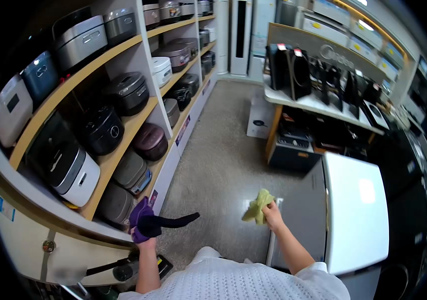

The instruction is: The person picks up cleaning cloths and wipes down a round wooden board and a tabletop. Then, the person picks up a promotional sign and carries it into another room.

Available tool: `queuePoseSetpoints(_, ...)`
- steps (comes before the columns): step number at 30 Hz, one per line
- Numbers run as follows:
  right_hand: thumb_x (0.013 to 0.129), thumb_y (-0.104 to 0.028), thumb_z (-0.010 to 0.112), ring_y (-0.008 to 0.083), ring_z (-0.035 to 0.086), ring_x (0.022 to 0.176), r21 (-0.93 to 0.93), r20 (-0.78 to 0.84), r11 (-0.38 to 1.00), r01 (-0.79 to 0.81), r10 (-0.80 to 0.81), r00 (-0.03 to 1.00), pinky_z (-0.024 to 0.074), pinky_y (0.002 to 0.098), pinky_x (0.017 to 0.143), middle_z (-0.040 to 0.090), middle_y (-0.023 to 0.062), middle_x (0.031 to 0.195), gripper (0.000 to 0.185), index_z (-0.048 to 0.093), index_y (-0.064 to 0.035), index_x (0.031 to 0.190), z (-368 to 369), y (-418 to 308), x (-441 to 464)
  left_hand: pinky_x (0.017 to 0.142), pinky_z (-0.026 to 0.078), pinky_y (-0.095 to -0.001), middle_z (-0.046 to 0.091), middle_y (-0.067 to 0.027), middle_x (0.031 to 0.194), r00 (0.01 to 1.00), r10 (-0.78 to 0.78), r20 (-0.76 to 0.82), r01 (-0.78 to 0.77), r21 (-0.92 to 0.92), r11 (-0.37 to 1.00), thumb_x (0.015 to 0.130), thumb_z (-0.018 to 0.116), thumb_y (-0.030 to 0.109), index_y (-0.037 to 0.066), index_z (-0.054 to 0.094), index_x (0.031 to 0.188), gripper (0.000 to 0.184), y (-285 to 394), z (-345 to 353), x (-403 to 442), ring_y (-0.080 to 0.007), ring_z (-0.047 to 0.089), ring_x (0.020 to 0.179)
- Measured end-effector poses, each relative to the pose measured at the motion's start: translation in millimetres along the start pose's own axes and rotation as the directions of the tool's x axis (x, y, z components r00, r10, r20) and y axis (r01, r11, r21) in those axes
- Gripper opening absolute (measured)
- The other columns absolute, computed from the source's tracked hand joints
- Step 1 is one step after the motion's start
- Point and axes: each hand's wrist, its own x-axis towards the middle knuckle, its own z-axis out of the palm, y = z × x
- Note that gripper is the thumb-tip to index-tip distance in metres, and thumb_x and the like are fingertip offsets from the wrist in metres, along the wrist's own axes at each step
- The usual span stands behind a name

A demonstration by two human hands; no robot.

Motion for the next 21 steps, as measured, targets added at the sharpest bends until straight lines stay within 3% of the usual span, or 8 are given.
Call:
queuePoseSetpoints(2,0.082,-0.004,0.052,0.017,0.056,0.091,0.003,0.082,0.999,0.045,-0.045,0.996,0.0474,0.0311,0.079,0.056,0.0059,0.102,0.033,0.048,-0.003,0.114,21,-8,89,0.102,0.036,-0.0383,0.052,-0.0122,0.124,0.985,0.158,0.068,-0.171,0.275,0.946,0.086,0.032,0.016,-0.003,0.043,0.128,0.047,-8,11,40,-0.0258,0.052,0.111)
queuePoseSetpoints(6,0.083,-0.006,0.053,0.0155,0.055,0.094,-0.022,0.089,0.999,-0.031,0.033,0.995,0.0459,0.0305,0.081,0.056,0.0048,0.107,0.036,0.046,-0.0043,0.118,68,-31,229,0.097,0.04,-0.0333,0.051,-0.0132,0.127,0.972,0.234,0.01,-0.23,0.231,0.946,0.088,0.03,0.016,-0.002,0.04,0.131,0.048,-50,10,162,-0.0247,0.054,0.109)
queuePoseSetpoints(8,0.084,-0.008,0.054,0.0156,0.053,0.101,0.052,0.097,0.999,0.001,-0.006,0.995,0.0448,0.0294,0.085,0.053,0.0048,0.116,0.044,0.042,-0.0054,0.126,77,-25,294,0.082,0.045,-0.029,0.057,-0.0124,0.11,0.995,-0.047,0.087,0.059,-0.14,0.988,0.087,0.036,0.02,-0.002,0.045,0.124,0.045,-71,-36,257,-0.0214,0.055,0.092)
queuePoseSetpoints(10,0.085,-0.01,0.056,0.0152,0.055,0.102,0.055,0.11,0.994,-0.098,0.091,0.99,0.0484,0.0294,0.079,0.053,0.004,0.116,0.045,0.041,-0.0097,0.128,80,-41,353,0.082,0.046,-0.0275,0.06,-0.0102,0.098,0.927,-0.212,0.311,0.259,-0.118,0.959,0.088,0.041,0.02,-0.002,0.051,0.115,0.037,-112,5,329,-0.0196,0.055,0.092)
queuePoseSetpoints(11,0.085,-0.01,0.055,0.0149,0.052,0.103,0.045,0.112,0.995,-0.086,0.081,0.99,0.0437,0.029,0.087,0.052,0.0036,0.116,0.045,0.04,-0.0066,0.127,83,-56,373,0.077,0.047,-0.0249,0.061,-0.0092,0.09,0.993,-0.116,-0.004,0.115,-0.056,0.992,0.087,0.039,0.021,-0.001,0.053,0.114,0.037,-136,21,359,-0.0178,0.056,0.082)
queuePoseSetpoints(14,0.086,-0.011,0.055,0.0165,0.058,0.096,0.055,0.082,0.996,-0.067,0.062,0.995,0.0476,0.0305,0.083,0.058,0.0039,0.107,0.033,0.048,-0.0059,0.118,78,-97,455,0.075,0.049,-0.0289,0.061,-0.0087,0.089,0.952,-0.224,-0.207,0.225,-0.019,0.974,0.085,0.036,0.02,0.001,0.055,0.113,0.039,-187,82,462,-0.0188,0.057,0.078)
queuePoseSetpoints(18,0.086,-0.009,0.054,0.0137,0.059,0.085,0.108,-0.029,0.993,0.053,-0.05,0.998,0.0482,0.028,0.075,0.06,0.0025,0.096,0.02,0.054,-0.0043,0.105,57,-104,591,0.068,0.05,-0.0337,0.062,-0.0096,0.084,0.947,-0.258,-0.191,0.258,-0.027,0.966,0.07,0.046,0.024,0.002,0.059,0.1,0.04,-245,122,615,-0.0229,0.059,0.076)
queuePoseSetpoints(21,0.085,-0.008,0.055,0.0093,0.055,0.075,-0.137,-0.04,0.99,0.037,-0.043,0.998,0.0461,0.0256,0.067,0.059,0.001,0.087,0.013,0.056,-0.0044,0.098,51,-111,708,0.057,0.043,-0.0272,0.054,-0.0058,0.072,0.916,-0.373,0.149,0.396,-0.174,0.902,0.071,0.045,0.022,-0.005,0.054,0.107,0.046,-268,143,721,-0.0158,0.048,0.061)
